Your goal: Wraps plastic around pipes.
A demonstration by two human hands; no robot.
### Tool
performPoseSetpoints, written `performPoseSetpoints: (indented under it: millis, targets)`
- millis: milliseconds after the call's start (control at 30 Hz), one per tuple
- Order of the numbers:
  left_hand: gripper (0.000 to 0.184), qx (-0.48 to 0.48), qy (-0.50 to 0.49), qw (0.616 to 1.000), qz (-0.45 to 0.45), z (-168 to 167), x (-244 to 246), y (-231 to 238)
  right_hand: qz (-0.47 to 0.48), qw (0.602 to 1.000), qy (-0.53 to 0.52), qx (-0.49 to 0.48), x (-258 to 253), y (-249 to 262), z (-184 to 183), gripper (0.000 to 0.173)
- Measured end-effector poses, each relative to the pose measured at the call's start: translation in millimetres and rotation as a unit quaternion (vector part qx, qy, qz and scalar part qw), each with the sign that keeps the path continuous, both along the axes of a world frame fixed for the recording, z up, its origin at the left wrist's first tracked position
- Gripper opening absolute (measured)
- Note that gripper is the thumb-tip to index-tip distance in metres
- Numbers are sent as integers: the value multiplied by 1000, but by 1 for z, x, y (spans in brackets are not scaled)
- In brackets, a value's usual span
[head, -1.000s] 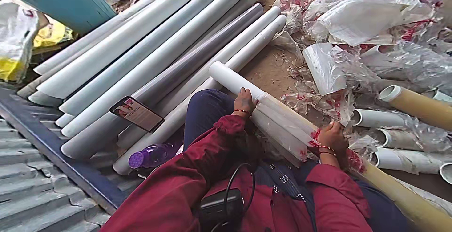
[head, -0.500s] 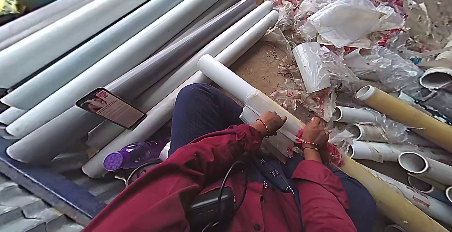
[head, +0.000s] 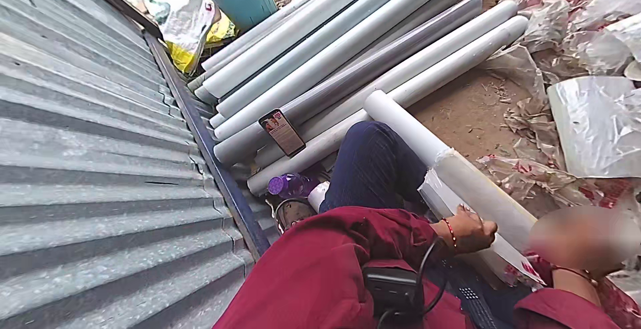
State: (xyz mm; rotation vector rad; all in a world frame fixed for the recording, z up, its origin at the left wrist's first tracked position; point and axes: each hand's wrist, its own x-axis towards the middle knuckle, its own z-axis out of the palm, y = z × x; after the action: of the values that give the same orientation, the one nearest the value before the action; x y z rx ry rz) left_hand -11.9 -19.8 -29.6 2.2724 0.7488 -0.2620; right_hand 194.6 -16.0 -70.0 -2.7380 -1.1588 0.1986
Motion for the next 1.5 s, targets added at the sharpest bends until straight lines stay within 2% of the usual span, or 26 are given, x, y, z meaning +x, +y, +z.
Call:
performPoseSetpoints:
  millis: [100, 233, 300, 400, 467, 500, 567, 633, 733, 800, 867, 933, 967, 1067, 1133, 1233, 1300, 1400, 1500]
  targets:
    - [35, 9, -15, 1000, -2, -2, -2, -2, -23, 998, -20, -55, 14, 12, -6, 48]
    - [36, 48, -18, 999, -16, -15, -7, -10, -19, 997, -26, -68, 27, 13, -23, 47]
    - [45, 66, 0, 997, -36, -15, -18, -13, -36, 997, -32, -54, 24, 10, -24, 48]
    - [47, 79, -132, 988, 17, -46, -41, -28, -52, 998, -36, -20, 11, 3, -22, 49]
    - [46, 38, -159, 986, 34, -48, -49, -34, -58, 997, -48, -5, -2, -6, -13, 48]
    - [45, -9, -152, 987, 41, -38, -53, -31, -59, 997, -51, -1, -9, -9, -7, 47]
    - [46, -101, -91, 989, 64, -10, -59, -16, -59, 997, -56, 11, -17, -12, -1, 44]
    - [54, -113, -51, 984, 128, 2, -63, -4, -53, 995, -80, 21, -21, -16, -3, 42]
    - [47, -9, 32, 978, 207, -3, -62, 11, -45, 995, -92, 19, -24, -20, -3, 41]
    - [52, 43, 102, 977, 183, -8, -62, 21, -39, 994, -96, 25, -26, -22, -4, 39]
    - [48, 133, 145, 973, 119, -10, -59, 16, -34, 994, -95, 33, -25, -24, -3, 39]
    - [57, 258, 186, 946, 64, -18, -57, 5, -37, 993, -100, 49, -25, -26, -4, 38]
    - [56, 271, 176, 944, 71, -23, -57, 0, -40, 992, -98, 61, -25, -28, -5, 38]
    - [52, 106, 50, 985, 128, -38, -65, 7, -55, 993, -89, 57, -21, -29, -8, 38]
    - [65, 41, 31, 989, 141, -36, -69, 15, -49, 996, -70, 33, -20, -28, -3, 38]
    - [78, 33, 14, 992, 124, -33, -70, 19, 14, 997, -56, 52, -32, -18, 14, 38]
    - [83, 47, 21, 994, 101, -36, -70, 18, 123, 990, -23, 62, -53, -2, 31, 36]
    - [83, 43, 43, 995, 83, -36, -69, 16, 306, 951, 13, -51, -96, 30, 56, 35]
    - [82, 35, 24, 995, 92, -41, -71, 14, 386, 904, -9, -186, -132, 63, 60, 37]
